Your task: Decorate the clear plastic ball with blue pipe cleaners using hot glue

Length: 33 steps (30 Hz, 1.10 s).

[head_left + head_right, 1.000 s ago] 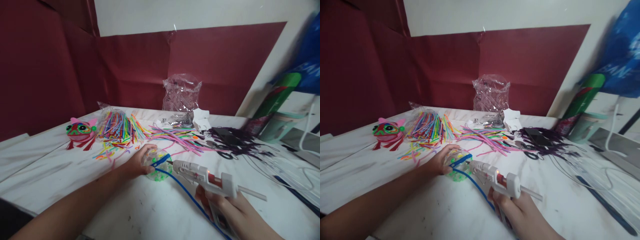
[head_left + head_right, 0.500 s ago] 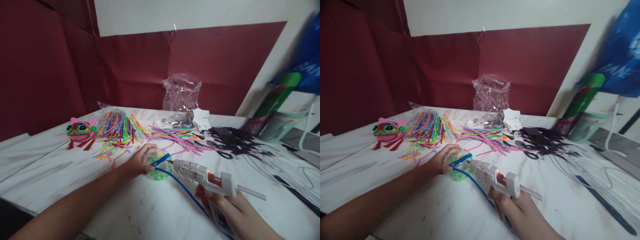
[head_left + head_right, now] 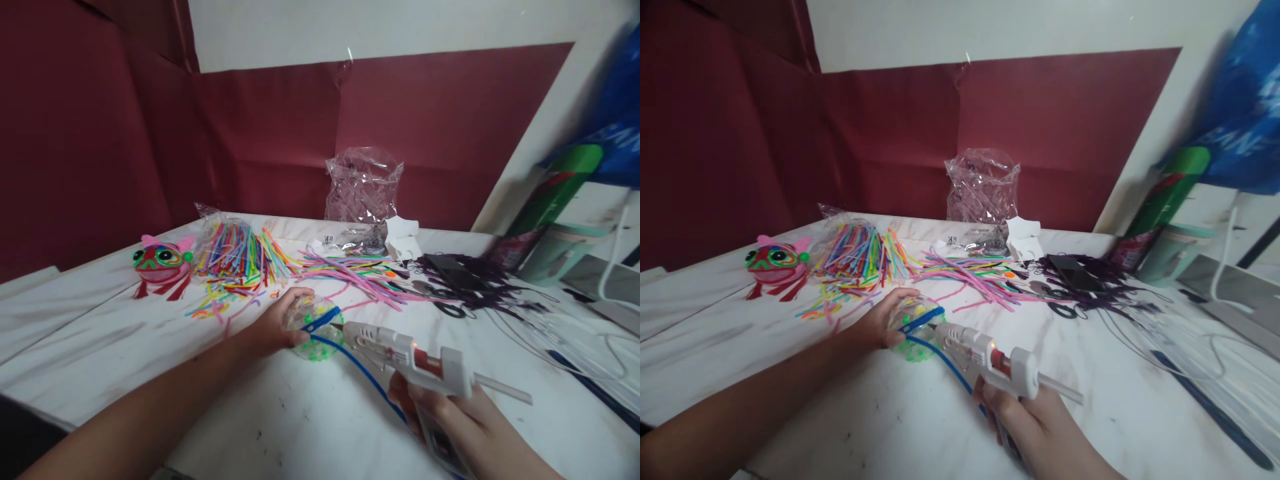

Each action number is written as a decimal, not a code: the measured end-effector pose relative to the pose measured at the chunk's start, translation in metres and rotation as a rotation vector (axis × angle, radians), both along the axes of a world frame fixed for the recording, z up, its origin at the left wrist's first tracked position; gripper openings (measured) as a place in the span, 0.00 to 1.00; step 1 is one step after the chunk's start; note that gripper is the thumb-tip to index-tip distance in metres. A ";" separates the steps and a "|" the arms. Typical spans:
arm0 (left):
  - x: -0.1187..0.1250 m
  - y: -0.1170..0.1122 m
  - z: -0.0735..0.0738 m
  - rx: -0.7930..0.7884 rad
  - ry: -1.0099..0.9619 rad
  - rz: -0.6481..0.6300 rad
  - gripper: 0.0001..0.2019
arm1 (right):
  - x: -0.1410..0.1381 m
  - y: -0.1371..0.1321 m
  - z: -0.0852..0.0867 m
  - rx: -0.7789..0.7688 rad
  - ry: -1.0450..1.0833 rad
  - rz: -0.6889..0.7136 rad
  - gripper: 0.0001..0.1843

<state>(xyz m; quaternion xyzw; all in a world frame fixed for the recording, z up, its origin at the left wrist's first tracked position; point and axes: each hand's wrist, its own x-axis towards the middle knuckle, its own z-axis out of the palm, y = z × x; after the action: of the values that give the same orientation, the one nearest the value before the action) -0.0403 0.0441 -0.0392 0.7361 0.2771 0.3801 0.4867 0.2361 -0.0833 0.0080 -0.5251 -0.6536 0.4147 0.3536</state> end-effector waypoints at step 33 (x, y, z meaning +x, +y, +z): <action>0.000 -0.002 0.000 -0.045 -0.024 -0.018 0.42 | -0.003 -0.006 -0.001 0.077 -0.084 -0.039 0.24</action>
<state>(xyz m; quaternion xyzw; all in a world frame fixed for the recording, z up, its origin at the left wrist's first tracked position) -0.0402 0.0426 -0.0390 0.7227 0.2733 0.3781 0.5099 0.2333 -0.0892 0.0069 -0.5406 -0.6730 0.3599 0.3539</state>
